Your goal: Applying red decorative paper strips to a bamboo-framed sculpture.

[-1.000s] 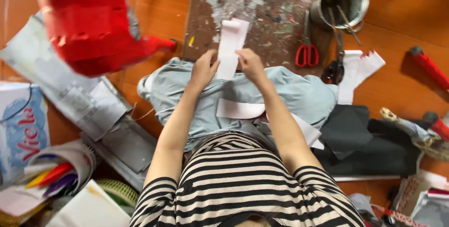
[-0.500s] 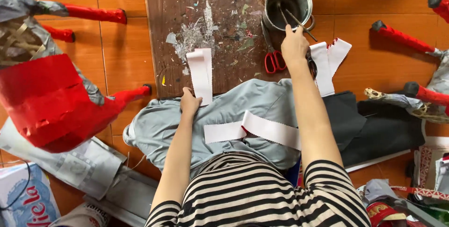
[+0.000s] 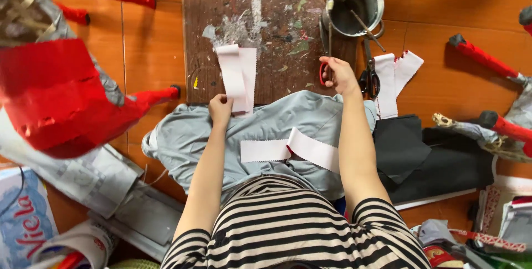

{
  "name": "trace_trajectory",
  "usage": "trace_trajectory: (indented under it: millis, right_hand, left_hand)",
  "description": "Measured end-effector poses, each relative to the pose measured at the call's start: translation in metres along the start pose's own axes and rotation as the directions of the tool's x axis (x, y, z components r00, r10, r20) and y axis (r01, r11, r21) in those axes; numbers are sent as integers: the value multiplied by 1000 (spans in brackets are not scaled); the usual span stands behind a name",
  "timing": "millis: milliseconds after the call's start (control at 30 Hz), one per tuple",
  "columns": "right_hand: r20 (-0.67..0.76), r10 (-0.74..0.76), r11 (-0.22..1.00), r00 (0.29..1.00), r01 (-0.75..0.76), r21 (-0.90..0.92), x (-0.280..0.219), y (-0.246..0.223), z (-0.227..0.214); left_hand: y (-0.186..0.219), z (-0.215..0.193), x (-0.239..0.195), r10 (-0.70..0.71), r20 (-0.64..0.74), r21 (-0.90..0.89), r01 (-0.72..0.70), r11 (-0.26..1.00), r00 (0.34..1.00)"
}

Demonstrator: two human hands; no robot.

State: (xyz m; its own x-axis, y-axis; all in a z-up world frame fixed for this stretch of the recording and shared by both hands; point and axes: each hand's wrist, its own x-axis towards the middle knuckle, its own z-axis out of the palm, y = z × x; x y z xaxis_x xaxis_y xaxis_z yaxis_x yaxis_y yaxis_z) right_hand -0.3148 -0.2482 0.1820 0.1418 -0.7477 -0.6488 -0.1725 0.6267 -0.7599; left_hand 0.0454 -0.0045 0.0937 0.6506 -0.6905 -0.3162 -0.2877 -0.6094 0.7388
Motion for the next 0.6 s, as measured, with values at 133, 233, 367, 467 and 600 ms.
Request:
trace_trajectory:
  millis: [133, 233, 367, 467, 600]
  right_hand:
    - [157, 143, 895, 977, -195, 401, 38, 41, -6]
    - [134, 13, 886, 991, -74, 459, 27, 44, 22]
    - [203, -70, 979, 977, 28, 202, -32, 21, 94]
    - [213, 20, 980, 977, 23, -197, -69, 18, 147]
    - [455, -397, 452, 797, 601, -659, -68, 49, 182]
  left_hand:
    - [-3, -4, -9, -123, 32, -267, 127, 955, 992]
    - [-37, 22, -7, -157, 208, -552, 249, 796, 965]
    - [-33, 30, -14, -232, 316, -724, 391, 568, 920]
    - [-24, 33, -14, -263, 473, -748, 541, 384, 841]
    - [-39, 50, -17, -172, 452, -799, 482, 359, 876]
